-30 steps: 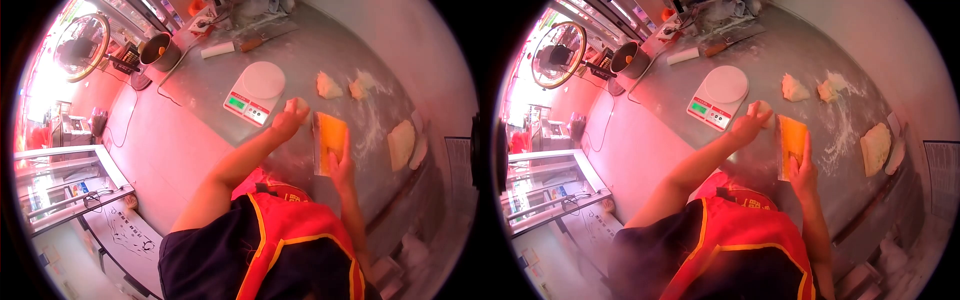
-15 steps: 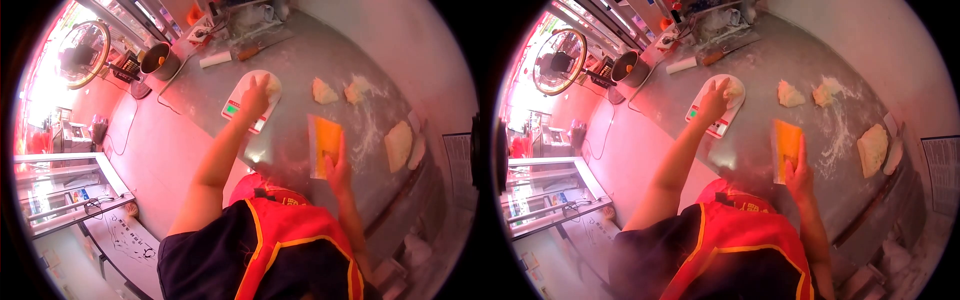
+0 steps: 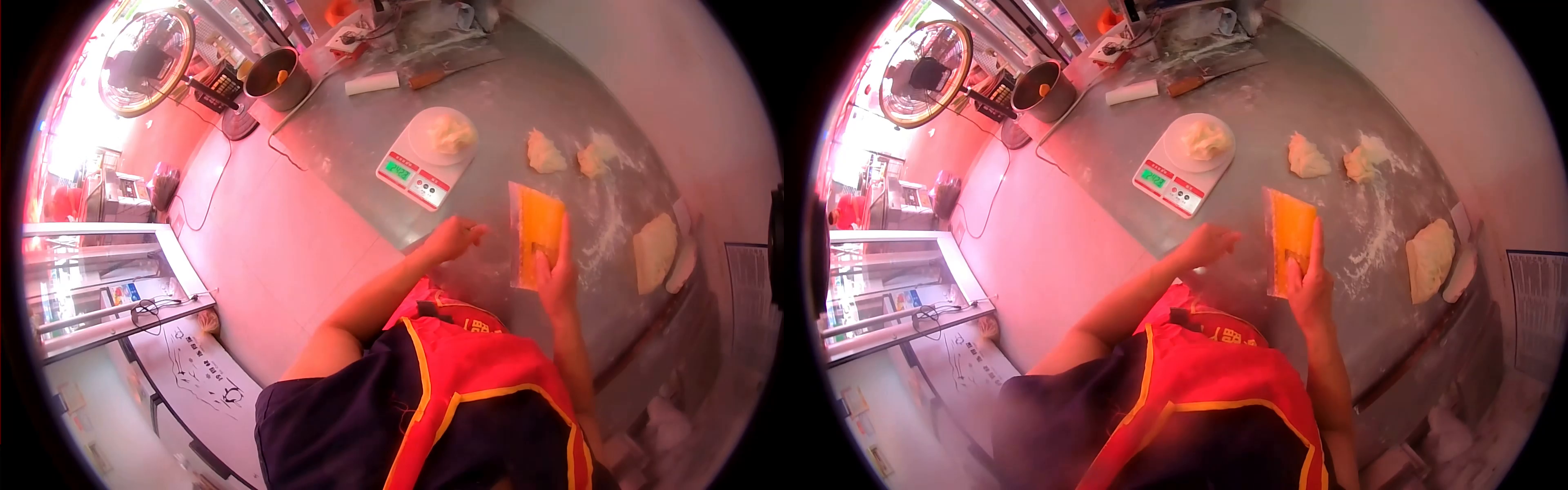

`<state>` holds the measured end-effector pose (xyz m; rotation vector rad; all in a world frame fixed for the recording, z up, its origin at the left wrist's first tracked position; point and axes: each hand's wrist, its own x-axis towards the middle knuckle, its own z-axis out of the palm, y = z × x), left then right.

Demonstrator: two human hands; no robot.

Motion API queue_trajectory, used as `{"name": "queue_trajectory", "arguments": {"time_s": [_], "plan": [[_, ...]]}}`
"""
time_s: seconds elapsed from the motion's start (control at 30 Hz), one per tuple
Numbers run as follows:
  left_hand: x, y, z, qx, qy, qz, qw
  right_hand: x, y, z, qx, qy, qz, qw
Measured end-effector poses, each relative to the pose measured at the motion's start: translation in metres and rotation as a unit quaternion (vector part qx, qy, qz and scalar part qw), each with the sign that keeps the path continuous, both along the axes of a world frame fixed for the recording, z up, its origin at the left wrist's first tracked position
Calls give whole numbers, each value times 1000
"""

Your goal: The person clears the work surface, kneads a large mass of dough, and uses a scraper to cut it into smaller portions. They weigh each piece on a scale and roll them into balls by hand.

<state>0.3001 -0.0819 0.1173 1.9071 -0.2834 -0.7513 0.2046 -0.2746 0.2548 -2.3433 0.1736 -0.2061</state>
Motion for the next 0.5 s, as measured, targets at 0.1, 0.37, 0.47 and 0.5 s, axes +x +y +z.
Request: {"name": "queue_trajectory", "arguments": {"time_s": [0.1, 0.37, 0.47, 0.5], "plan": [[8, 6, -21, -3, -2, 26, 1000, 3, 2, 1, 1, -5, 4, 1000], [65, 39, 8, 32, -190, 206, 959, 0, -1, -1, -21, -15, -4, 1000], [98, 39, 38, 122, -327, 225, 910, -3, -4, -3, -12, -16, -10, 1000], [110, 38, 50, 132, -289, 210, 925, -4, -5, -4, -4, -12, -14, 1000]]}}
